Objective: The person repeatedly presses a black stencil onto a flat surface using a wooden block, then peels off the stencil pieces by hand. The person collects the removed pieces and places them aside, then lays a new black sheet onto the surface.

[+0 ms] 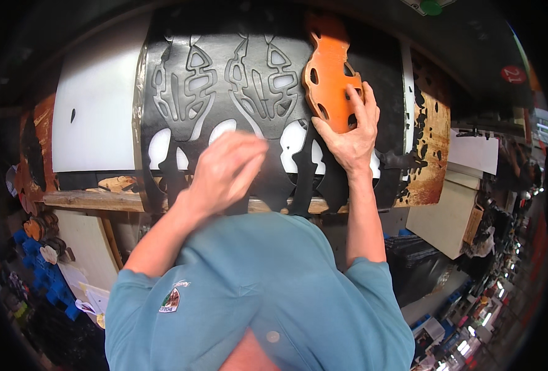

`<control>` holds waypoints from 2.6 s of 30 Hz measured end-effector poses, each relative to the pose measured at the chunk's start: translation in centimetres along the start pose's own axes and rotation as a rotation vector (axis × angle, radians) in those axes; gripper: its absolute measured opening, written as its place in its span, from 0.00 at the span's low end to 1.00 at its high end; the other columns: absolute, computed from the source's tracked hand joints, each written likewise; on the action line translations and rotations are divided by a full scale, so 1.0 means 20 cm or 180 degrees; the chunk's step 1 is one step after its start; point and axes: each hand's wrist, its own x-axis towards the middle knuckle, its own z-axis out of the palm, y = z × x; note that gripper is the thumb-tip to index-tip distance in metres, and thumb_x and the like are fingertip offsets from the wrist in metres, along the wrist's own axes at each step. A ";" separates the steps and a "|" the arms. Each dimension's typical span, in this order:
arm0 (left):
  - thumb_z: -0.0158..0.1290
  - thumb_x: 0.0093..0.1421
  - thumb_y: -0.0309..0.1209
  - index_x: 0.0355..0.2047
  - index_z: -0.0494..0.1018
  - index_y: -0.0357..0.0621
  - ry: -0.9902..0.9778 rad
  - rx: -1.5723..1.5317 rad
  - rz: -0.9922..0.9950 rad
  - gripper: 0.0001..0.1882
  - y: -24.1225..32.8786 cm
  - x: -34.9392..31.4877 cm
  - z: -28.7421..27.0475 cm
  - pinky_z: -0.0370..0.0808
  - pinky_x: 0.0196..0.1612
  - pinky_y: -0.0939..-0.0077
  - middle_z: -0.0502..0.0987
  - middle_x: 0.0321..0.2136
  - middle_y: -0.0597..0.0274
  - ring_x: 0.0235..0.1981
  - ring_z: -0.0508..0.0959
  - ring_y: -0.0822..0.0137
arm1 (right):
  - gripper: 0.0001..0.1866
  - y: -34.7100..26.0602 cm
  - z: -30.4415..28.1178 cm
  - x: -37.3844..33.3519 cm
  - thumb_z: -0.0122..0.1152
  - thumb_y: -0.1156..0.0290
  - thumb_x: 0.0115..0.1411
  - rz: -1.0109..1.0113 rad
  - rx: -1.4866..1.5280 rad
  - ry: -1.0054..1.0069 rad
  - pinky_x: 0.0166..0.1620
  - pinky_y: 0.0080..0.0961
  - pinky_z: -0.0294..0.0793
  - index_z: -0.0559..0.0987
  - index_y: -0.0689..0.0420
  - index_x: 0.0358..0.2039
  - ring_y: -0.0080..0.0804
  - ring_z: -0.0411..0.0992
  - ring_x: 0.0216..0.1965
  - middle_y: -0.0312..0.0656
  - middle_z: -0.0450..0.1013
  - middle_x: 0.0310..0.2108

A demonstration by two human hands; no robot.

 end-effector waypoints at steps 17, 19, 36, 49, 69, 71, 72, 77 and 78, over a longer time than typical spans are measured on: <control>0.68 0.52 0.18 0.27 0.75 0.41 0.0509 0.0406 -0.0148 0.11 0.07 -0.33 0.10 0.75 0.29 0.64 0.80 0.26 0.57 0.25 0.79 0.55 | 0.53 0.04 -0.04 0.04 0.84 0.56 0.45 -0.0027 0.0207 -0.0123 0.68 0.49 0.69 0.72 0.61 0.70 0.59 0.66 0.67 0.63 0.63 0.70; 0.67 0.53 0.17 0.27 0.75 0.41 0.0639 0.0427 -0.0095 0.11 0.07 -0.33 0.11 0.76 0.29 0.64 0.80 0.25 0.57 0.25 0.79 0.55 | 0.54 0.10 -0.12 0.02 0.84 0.58 0.47 0.0138 0.0877 -0.0263 0.69 0.46 0.70 0.68 0.61 0.73 0.54 0.68 0.68 0.61 0.63 0.71; 0.67 0.59 0.22 0.26 0.76 0.38 0.1018 0.0753 0.0038 0.10 0.09 -0.31 0.13 0.75 0.29 0.63 0.78 0.23 0.55 0.24 0.79 0.54 | 0.04 -0.04 -0.56 0.00 0.67 0.75 0.68 -0.0665 0.0787 0.0947 0.39 0.28 0.78 0.83 0.63 0.37 0.29 0.78 0.31 0.42 0.80 0.31; 0.69 0.60 0.28 0.28 0.84 0.41 0.0484 0.0483 -0.0011 0.06 0.11 -0.28 0.10 0.77 0.33 0.66 0.86 0.26 0.60 0.28 0.80 0.59 | 0.09 0.12 -0.16 -0.54 0.75 0.69 0.58 -0.0505 -0.0083 0.0838 0.37 0.38 0.72 0.84 0.55 0.36 0.39 0.69 0.31 0.37 0.71 0.25; 0.70 0.57 0.37 0.25 0.81 0.47 0.0228 0.1007 -0.0335 0.11 0.19 -0.33 0.15 0.71 0.40 0.62 0.79 0.27 0.64 0.34 0.79 0.58 | 0.08 0.12 -0.27 -0.62 0.74 0.71 0.63 0.0598 0.0799 0.0289 0.37 0.27 0.75 0.84 0.60 0.40 0.26 0.74 0.30 0.35 0.76 0.27; 0.70 0.57 0.35 0.24 0.80 0.47 0.0233 0.0979 -0.0310 0.11 0.20 -0.33 0.15 0.70 0.38 0.62 0.77 0.26 0.63 0.33 0.78 0.59 | 0.08 0.12 -0.33 -0.61 0.71 0.70 0.69 0.1041 0.1815 0.0212 0.33 0.15 0.70 0.84 0.62 0.41 0.14 0.70 0.27 0.29 0.76 0.28; 0.70 0.56 0.35 0.24 0.79 0.47 0.0226 0.0950 -0.0320 0.12 0.20 -0.33 0.14 0.70 0.37 0.62 0.76 0.26 0.64 0.32 0.77 0.58 | 0.08 0.11 -0.35 -0.59 0.71 0.70 0.70 0.1428 0.1948 0.0335 0.33 0.14 0.70 0.84 0.62 0.41 0.14 0.70 0.27 0.29 0.76 0.28; 0.71 0.55 0.33 0.23 0.78 0.46 0.0155 0.0723 -0.0455 0.12 0.19 -0.31 0.14 0.66 0.33 0.62 0.72 0.23 0.64 0.28 0.73 0.59 | 0.21 0.08 -0.34 -0.22 0.74 0.72 0.66 0.1073 0.1542 0.0223 0.51 0.25 0.79 0.80 0.66 0.55 0.26 0.77 0.46 0.44 0.78 0.49; 0.71 0.55 0.33 0.22 0.79 0.46 0.0141 0.0688 -0.0474 0.11 0.19 -0.31 0.13 0.65 0.33 0.62 0.72 0.22 0.64 0.27 0.73 0.60 | 0.33 0.07 -0.30 -0.12 0.78 0.66 0.62 0.0662 0.1210 -0.0034 0.59 0.32 0.75 0.75 0.66 0.63 0.34 0.74 0.55 0.50 0.72 0.58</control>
